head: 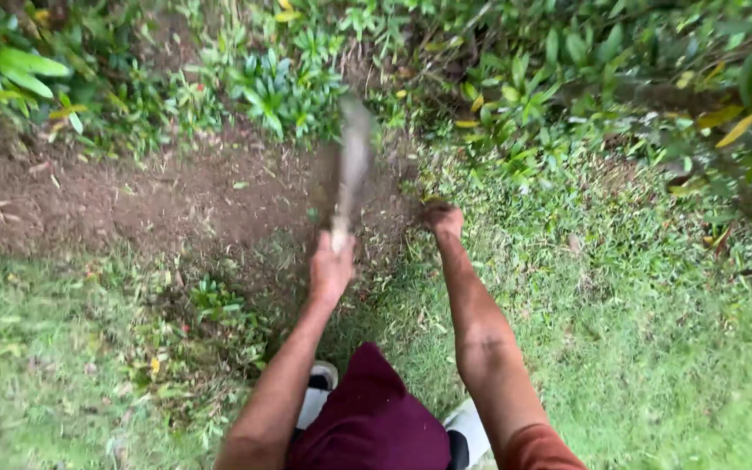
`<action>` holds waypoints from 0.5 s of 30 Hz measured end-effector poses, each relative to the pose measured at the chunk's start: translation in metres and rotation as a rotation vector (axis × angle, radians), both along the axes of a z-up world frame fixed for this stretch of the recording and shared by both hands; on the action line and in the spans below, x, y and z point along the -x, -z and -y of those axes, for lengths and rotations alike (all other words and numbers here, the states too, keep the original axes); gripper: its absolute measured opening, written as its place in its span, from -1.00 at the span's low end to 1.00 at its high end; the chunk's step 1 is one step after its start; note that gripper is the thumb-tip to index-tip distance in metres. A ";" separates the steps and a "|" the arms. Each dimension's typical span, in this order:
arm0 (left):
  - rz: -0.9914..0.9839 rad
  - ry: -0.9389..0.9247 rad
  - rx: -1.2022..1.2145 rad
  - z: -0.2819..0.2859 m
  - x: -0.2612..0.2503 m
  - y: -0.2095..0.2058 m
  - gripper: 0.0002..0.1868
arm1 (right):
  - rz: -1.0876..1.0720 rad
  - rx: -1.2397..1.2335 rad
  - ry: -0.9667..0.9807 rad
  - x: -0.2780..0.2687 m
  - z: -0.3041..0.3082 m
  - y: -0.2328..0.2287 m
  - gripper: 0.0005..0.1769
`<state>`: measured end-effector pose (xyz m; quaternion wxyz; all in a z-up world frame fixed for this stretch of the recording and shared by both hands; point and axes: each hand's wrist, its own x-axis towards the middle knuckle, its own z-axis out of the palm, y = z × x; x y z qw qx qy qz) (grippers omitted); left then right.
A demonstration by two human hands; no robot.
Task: The person uses a machete to scrape grass and soil from the ground while pulling up vegetation by hand. They move along the edge of a bush, clearing a narrow path of bare earth.
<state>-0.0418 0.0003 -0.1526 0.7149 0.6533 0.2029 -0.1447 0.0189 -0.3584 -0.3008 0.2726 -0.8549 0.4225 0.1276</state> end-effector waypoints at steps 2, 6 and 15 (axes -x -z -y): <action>-0.337 0.813 -0.231 -0.012 0.016 0.020 -0.71 | 0.072 0.161 -0.166 0.008 0.014 -0.008 -0.94; -0.031 0.939 -0.327 -0.020 0.035 -0.010 -0.78 | 0.274 0.255 -0.270 0.027 0.053 0.020 -0.88; 0.069 0.044 0.063 0.008 0.022 0.028 -0.76 | 0.916 -0.358 0.182 0.060 0.090 0.048 -0.84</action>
